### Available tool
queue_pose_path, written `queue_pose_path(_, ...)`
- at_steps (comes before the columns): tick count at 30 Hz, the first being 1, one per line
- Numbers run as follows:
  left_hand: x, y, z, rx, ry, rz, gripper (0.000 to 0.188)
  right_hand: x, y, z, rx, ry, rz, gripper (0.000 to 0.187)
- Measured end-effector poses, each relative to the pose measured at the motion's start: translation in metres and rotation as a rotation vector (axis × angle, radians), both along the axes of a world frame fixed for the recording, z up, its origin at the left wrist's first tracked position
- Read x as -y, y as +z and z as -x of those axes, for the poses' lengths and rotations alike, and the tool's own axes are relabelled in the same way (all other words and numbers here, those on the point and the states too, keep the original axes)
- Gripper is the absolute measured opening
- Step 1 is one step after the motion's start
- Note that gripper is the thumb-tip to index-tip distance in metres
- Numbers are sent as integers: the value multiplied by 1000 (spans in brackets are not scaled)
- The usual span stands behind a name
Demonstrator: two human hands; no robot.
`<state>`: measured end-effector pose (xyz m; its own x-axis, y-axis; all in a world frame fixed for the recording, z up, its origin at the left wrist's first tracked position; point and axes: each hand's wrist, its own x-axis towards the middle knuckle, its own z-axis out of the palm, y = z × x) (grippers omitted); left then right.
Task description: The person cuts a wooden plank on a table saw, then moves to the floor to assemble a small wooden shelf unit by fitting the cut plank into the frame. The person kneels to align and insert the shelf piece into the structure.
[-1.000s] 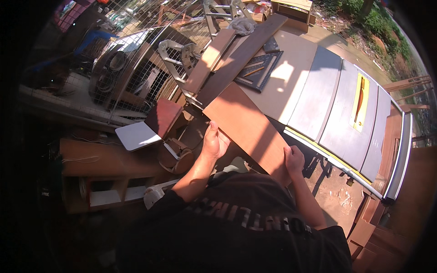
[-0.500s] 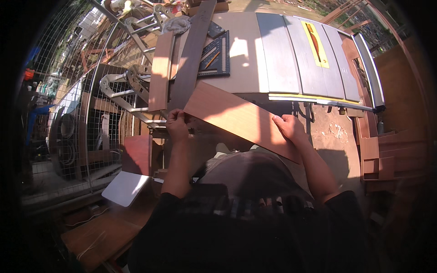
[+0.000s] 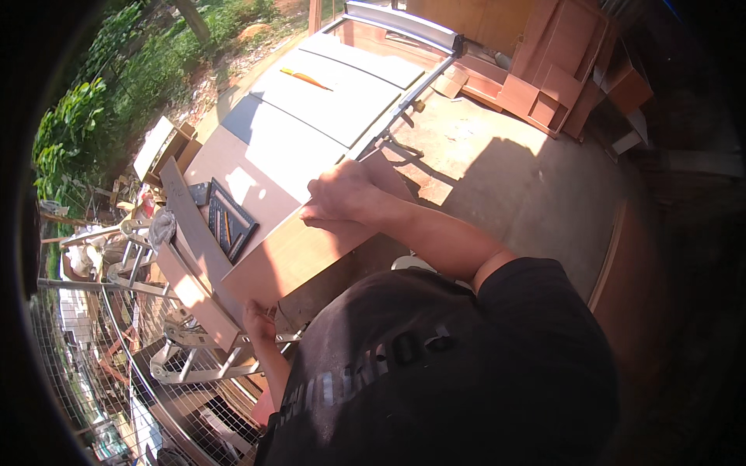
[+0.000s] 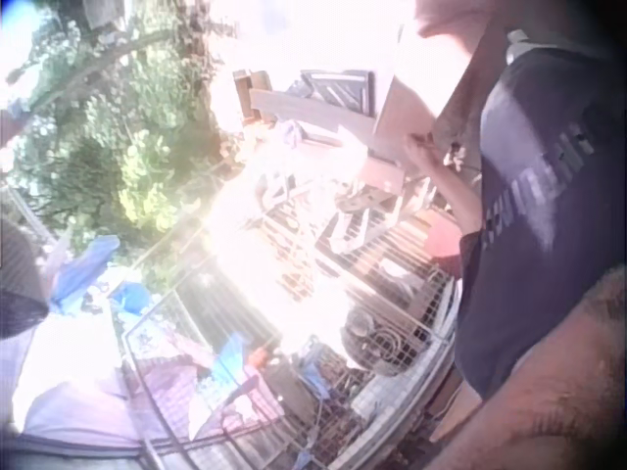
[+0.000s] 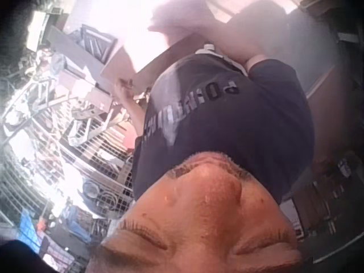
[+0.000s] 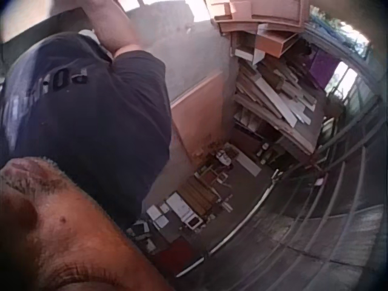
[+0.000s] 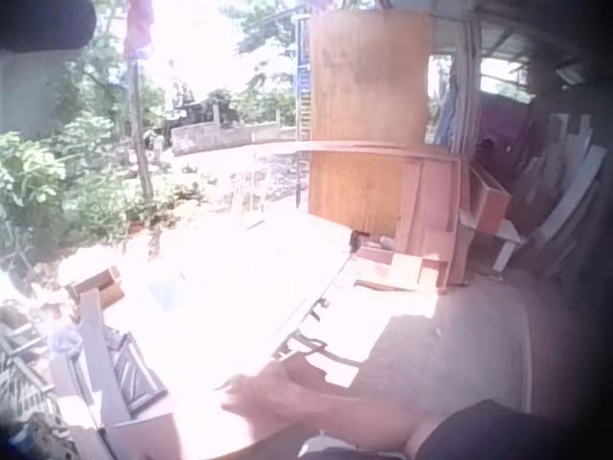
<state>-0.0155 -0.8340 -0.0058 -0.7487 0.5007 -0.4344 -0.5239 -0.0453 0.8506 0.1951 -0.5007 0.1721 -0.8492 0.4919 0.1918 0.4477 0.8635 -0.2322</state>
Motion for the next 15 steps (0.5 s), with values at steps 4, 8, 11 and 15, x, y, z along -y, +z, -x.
queue_pose_path(4,18,-57,18,-46,-141,114,14,6,23,5,121,93,51,44)
queue_pose_path(8,-6,-55,-5,-20,-87,124,14,4,27,-6,105,131,14,45)
queue_pose_path(11,-8,-42,-8,-117,-18,143,27,10,38,-1,214,134,38,46)
queue_pose_path(15,-20,-13,4,-175,33,37,39,5,21,-1,278,38,-14,50)
